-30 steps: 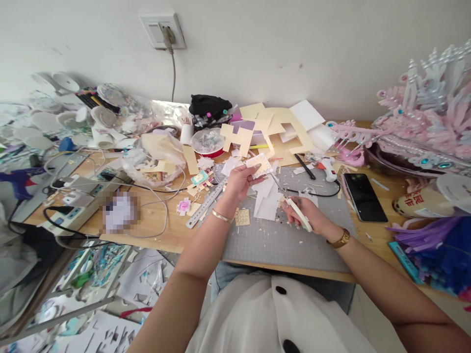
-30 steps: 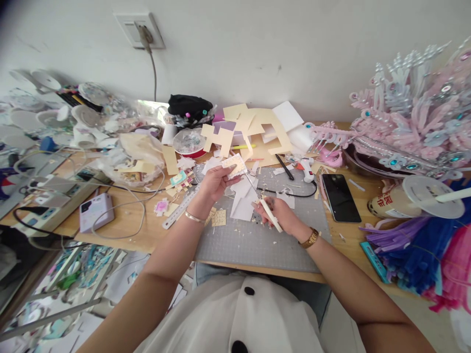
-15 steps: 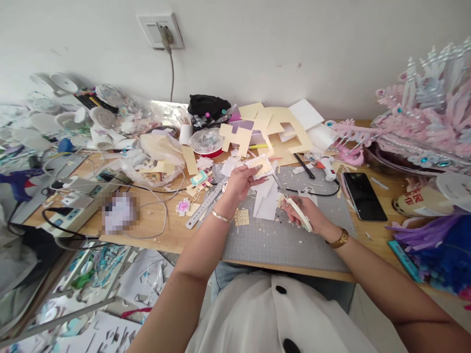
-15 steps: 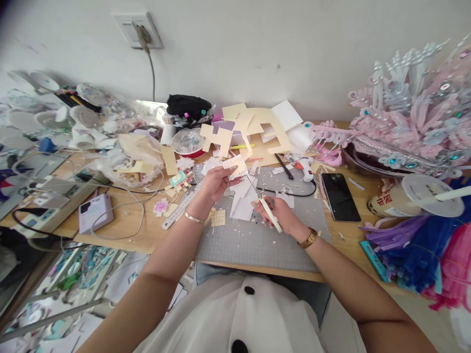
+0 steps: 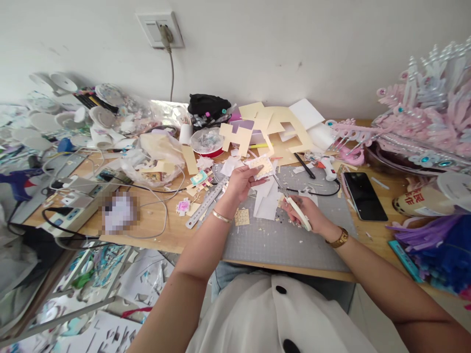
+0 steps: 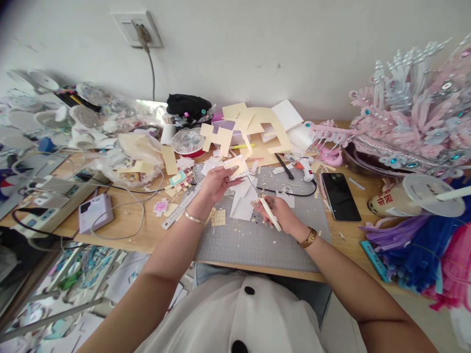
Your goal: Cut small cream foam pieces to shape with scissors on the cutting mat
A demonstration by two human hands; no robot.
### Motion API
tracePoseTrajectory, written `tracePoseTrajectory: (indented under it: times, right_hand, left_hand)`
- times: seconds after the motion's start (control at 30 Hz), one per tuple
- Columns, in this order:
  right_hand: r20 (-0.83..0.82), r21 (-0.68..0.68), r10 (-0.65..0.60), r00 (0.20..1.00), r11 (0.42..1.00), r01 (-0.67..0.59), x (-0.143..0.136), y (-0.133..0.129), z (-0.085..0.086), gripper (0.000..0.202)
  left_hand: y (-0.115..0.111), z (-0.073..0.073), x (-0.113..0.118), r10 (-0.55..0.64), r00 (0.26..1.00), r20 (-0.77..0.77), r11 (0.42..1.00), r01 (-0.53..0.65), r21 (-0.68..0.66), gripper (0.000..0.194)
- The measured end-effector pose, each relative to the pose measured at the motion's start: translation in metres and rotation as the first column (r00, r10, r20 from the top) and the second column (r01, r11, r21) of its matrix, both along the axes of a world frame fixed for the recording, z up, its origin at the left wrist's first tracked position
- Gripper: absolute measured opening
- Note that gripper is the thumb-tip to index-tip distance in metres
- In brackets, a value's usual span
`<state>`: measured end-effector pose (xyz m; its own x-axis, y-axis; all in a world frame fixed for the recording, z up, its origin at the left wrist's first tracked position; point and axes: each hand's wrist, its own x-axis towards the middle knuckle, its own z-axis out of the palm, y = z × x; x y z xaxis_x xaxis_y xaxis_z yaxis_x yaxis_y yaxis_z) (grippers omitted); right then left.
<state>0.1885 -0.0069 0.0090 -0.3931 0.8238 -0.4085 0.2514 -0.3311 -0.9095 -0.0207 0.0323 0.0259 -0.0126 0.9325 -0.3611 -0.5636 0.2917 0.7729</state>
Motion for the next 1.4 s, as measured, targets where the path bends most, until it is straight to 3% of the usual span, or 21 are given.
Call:
tracePoseTrajectory:
  times: [0.37, 0.73, 1.1, 1.4]
  right_hand:
    - [-0.014, -0.046, -0.009, 1.000, 0.999, 0.008, 0.003, 0.001, -0.007, 0.042]
    - [0.032, 0.082, 0.110, 0.993, 0.990, -0.112, 0.011, -0.001, -0.001, 0.043]
    - [-0.010, -0.031, 0.022, 1.000, 0.999, -0.023, 0.004, 0.000, 0.002, 0.041]
    - [-0.051, -0.041, 0.015, 0.999, 0.999, -0.017, 0.006, 0.001, -0.004, 0.033]
  left_hand:
    - [0.000, 0.001, 0.000, -0.011, 1.000, -0.014, 1.000, 0.011, 0.024, 0.013]
    - [0.002, -0.001, -0.002, 0.008, 1.000, 0.000, 0.999, -0.008, 0.036, 0.016]
    - [0.000, 0.001, 0.001, -0.033, 0.999, -0.009, 0.999, 0.033, 0.035, 0.017]
    - [0.000, -0.001, 0.001, -0.042, 0.999, -0.005, 0.997, 0.042, 0.062, 0.022]
